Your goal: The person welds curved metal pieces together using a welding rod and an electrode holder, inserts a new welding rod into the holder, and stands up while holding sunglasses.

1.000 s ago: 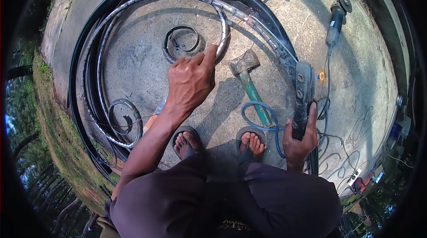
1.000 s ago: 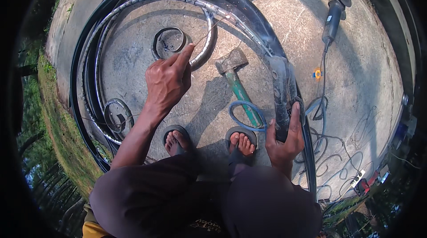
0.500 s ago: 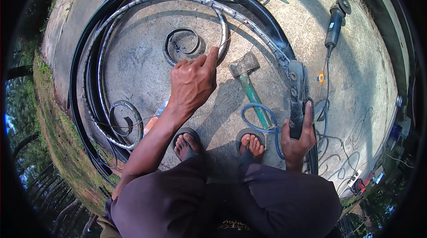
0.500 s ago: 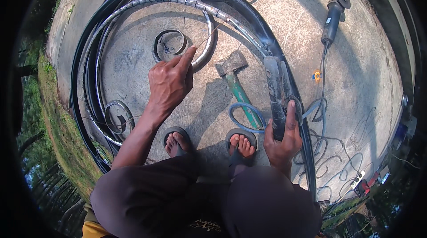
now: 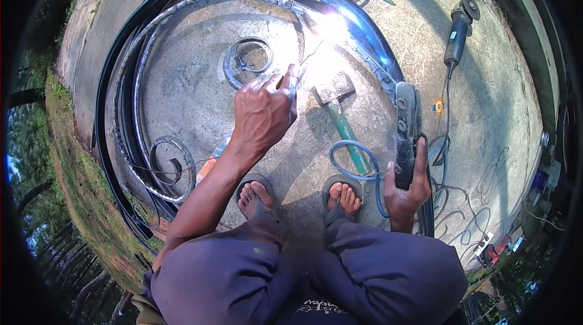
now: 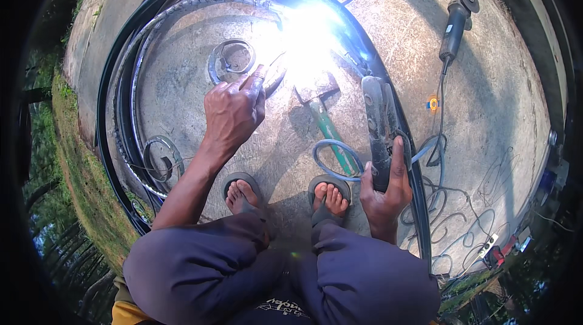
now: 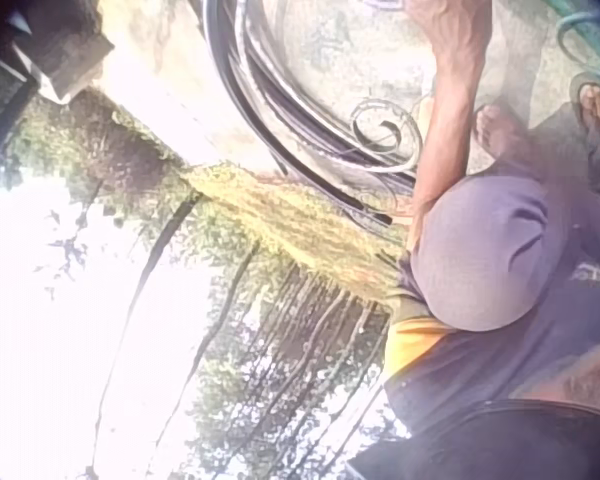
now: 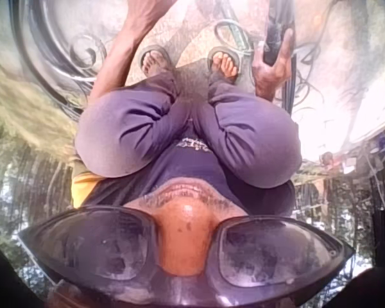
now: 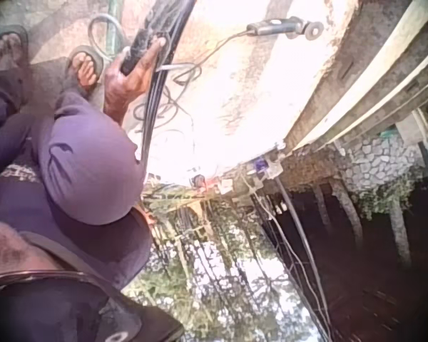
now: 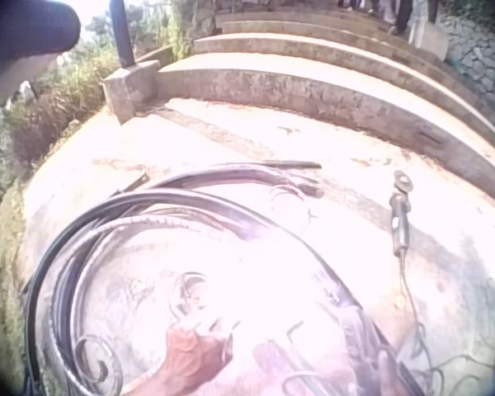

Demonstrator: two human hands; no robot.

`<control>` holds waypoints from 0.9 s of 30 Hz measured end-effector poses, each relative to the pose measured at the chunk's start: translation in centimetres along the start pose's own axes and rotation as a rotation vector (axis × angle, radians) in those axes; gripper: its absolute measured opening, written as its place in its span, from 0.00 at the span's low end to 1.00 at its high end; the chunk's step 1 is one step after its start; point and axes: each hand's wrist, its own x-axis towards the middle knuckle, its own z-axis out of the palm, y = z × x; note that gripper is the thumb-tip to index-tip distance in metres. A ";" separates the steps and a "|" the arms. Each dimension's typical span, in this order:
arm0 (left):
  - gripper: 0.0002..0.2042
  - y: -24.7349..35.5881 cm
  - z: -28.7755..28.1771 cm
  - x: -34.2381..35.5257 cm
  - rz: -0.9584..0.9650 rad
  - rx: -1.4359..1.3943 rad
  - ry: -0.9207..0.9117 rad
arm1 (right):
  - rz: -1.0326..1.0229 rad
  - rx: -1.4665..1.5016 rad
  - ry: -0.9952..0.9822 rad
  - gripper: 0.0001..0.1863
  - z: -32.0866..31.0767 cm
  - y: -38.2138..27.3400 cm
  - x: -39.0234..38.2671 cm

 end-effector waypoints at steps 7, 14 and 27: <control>0.17 0.1 -0.1 0.1 0.053 -0.020 0.018 | 0.214 0.164 -0.015 0.40 -0.1 -0.4 -0.1; 0.20 0.3 -0.1 0.2 -0.030 -0.054 -0.028 | 0.044 0.050 -0.002 0.40 0.0 -0.4 0.3; 0.21 0.3 -0.3 0.1 -0.028 -0.023 -0.049 | 0.026 0.022 -0.014 0.40 0.0 -0.3 0.1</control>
